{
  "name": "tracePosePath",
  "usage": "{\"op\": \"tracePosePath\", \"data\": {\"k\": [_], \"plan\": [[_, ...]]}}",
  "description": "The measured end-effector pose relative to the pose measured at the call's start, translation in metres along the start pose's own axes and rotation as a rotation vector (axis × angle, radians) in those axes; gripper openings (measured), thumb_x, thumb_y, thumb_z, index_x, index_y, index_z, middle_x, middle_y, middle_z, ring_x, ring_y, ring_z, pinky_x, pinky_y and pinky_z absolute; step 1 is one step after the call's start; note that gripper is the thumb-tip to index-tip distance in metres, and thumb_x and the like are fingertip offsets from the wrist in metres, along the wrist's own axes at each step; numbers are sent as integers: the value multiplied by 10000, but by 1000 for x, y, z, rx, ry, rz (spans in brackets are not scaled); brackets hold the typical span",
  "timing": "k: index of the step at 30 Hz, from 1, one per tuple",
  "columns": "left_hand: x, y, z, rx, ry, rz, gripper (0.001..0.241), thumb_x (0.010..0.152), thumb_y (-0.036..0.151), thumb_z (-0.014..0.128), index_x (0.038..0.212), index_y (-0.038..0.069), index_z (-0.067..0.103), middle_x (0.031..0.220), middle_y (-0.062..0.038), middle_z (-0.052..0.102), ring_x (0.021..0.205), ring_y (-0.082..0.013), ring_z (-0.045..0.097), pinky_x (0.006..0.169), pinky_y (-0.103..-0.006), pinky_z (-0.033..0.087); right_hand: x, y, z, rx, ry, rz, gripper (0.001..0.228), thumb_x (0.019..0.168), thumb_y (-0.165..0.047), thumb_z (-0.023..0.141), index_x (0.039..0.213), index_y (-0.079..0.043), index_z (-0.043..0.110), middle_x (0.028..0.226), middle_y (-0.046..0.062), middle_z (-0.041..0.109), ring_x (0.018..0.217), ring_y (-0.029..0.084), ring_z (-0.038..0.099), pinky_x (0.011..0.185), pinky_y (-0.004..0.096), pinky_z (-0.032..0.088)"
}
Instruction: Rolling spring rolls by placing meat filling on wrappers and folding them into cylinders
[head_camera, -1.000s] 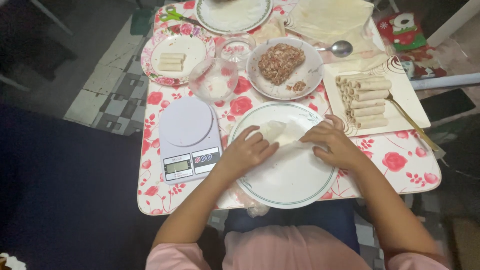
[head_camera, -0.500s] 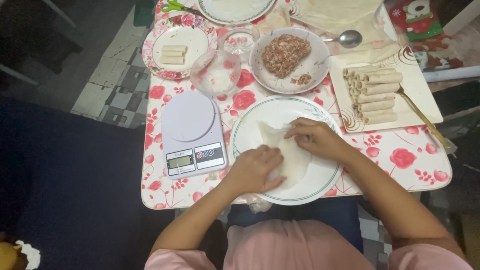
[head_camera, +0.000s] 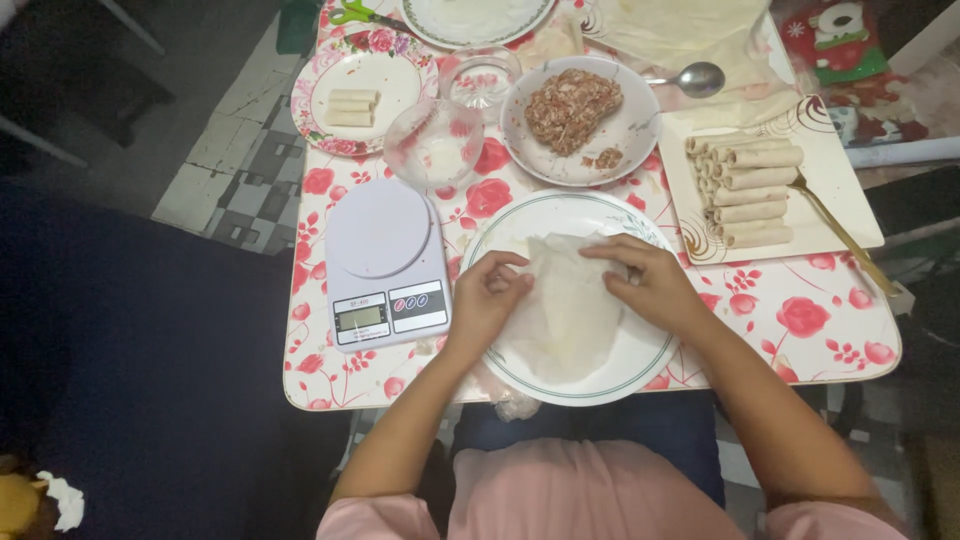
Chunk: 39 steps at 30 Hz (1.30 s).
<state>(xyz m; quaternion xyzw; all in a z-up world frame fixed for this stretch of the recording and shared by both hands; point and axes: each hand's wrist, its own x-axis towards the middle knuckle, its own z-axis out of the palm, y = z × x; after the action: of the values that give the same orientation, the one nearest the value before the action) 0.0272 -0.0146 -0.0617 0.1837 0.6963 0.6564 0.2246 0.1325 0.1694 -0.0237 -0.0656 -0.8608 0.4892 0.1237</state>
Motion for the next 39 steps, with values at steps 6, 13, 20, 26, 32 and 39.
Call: {"op": "tracePosePath", "data": {"k": [6, 13, 20, 26, 32, 39], "plan": [[-3, 9, -12, 77, 98, 19, 247, 698, 26, 636, 937, 56, 583, 644, -35, 504, 507, -94, 551, 440, -184, 491, -2, 12, -7, -37, 68, 117, 377, 674, -25, 566, 1027, -145, 625, 932, 52, 602, 669, 134, 460, 598, 233, 403], [-9, 33, -8, 911, 158, 195, 340, 767, 137, 556, 1105, 142, 519, 709, -96, 627, 651, -247, 622, 593, -354, 499, 3, 11, -8, -299, 14, 123, 409, 676, -53, 580, 1078, -125, 590, 1006, 148, 576, 860, 324, 556, 730, 389, 456], [21, 19, 0, 1157, 117, 738, 263, 712, 124, 593, 974, 140, 590, 889, -47, 536, 896, -232, 491, 669, -298, 460, 8, 12, -10, -520, 18, -16, 403, 690, -124, 597, 1089, -169, 556, 1192, 138, 426, 1031, 341, 471, 835, 435, 403], [39, 9, 2, 1305, -49, 804, 171, 719, 191, 593, 875, 128, 619, 892, -50, 512, 959, -248, 446, 712, -332, 418, 22, 21, -7, -773, -103, -184, 266, 778, -206, 536, 1038, -186, 590, 1174, 74, 488, 1117, 258, 424, 877, 399, 326], [37, 12, 2, 1308, 18, 734, 221, 716, 199, 596, 915, 103, 605, 937, -68, 493, 1000, -269, 424, 732, -352, 389, 40, 11, -19, -730, -59, -203, 274, 766, -194, 550, 1033, -146, 592, 1119, 101, 522, 1072, 281, 454, 847, 410, 358], [38, 9, -6, 1131, 17, 707, 230, 683, 156, 608, 911, 135, 628, 988, -35, 508, 1027, -265, 416, 764, -371, 384, 130, 38, -48, -851, -2, -4, 226, 722, -135, 613, 935, -207, 634, 887, 51, 621, 825, 295, 597, 701, 394, 483]]}}
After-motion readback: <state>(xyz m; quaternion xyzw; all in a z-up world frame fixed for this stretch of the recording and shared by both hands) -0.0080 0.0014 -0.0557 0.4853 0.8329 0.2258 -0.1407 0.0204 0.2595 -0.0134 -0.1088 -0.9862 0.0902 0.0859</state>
